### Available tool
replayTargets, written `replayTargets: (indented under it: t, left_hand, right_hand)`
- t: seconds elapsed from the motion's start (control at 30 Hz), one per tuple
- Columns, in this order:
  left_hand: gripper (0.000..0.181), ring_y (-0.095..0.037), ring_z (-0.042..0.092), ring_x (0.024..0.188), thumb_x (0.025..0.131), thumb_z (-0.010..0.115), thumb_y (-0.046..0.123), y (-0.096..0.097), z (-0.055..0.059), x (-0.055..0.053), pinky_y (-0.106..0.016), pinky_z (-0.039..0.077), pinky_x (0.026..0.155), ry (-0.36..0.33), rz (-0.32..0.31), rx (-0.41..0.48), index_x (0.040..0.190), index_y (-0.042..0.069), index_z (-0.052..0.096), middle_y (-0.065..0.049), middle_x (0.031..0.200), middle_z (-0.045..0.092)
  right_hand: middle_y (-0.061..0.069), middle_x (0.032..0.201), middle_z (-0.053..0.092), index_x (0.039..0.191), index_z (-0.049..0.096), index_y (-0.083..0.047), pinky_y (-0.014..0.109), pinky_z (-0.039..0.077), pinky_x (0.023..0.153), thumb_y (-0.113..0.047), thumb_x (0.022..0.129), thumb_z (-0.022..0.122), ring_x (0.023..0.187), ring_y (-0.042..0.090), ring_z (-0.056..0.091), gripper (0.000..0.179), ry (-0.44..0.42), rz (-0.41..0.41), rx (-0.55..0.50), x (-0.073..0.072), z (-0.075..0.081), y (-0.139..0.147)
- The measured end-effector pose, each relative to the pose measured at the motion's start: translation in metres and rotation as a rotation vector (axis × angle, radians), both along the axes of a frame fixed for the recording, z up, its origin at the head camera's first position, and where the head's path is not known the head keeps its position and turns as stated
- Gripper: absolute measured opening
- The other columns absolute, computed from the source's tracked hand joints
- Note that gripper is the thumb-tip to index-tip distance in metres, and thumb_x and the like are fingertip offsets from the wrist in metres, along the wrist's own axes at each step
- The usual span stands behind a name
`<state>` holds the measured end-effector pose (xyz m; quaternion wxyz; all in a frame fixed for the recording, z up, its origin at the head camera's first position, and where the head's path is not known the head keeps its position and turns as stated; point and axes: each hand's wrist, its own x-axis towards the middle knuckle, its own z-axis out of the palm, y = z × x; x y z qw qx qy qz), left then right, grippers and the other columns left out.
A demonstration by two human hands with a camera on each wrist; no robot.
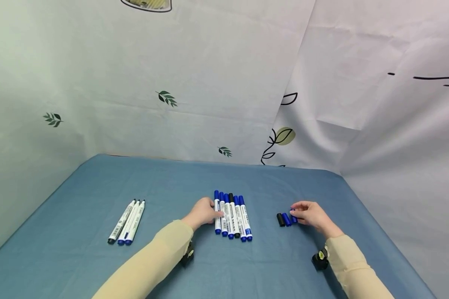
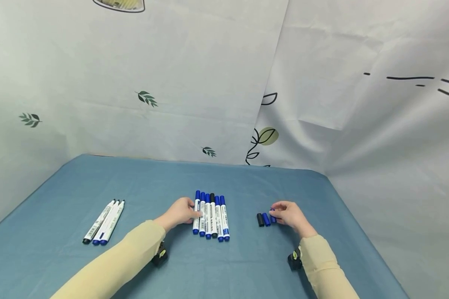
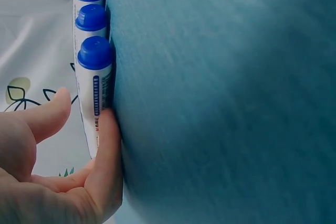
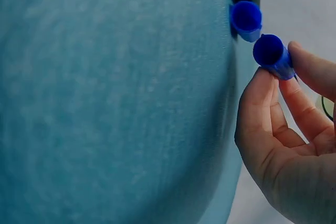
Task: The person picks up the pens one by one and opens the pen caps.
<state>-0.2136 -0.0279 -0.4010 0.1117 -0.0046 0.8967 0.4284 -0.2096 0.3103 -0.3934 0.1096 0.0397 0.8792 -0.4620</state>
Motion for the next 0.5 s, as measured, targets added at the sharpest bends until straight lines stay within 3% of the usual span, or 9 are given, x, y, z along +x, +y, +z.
replayTargets:
  t: [0.2,0.5]
  left_hand:
    - [0.037,-0.014,0.058,0.060,0.081,0.075,0.016,0.0025,-0.0019,-0.0024,-0.027,0.049,0.056,0.005,-0.002,-0.042,0.103,-0.006,0.055,-0.012,0.085,0.059]
    - [0.038,-0.015,0.058,0.060,0.081,0.075,0.012,0.0032,-0.0041,-0.0035,-0.027,0.050,0.056,0.003,0.002,-0.018,0.106,-0.006,0.052,-0.013,0.087,0.057]
  right_hand:
    - [0.008,0.093,0.057,0.118,0.057,0.008,0.036,0.055,0.076,-0.011,0.090,0.064,0.080,0.013,0.059,0.035,0.003,0.020,0.047,-0.0026,-0.0036,-0.0015]
    - [0.009,0.091,0.056,0.118,0.057,0.009,0.036,0.055,0.073,-0.012,0.088,0.067,0.081,0.015,0.058,0.038,-0.023,0.015,0.091,-0.0058,-0.0023,-0.0034]
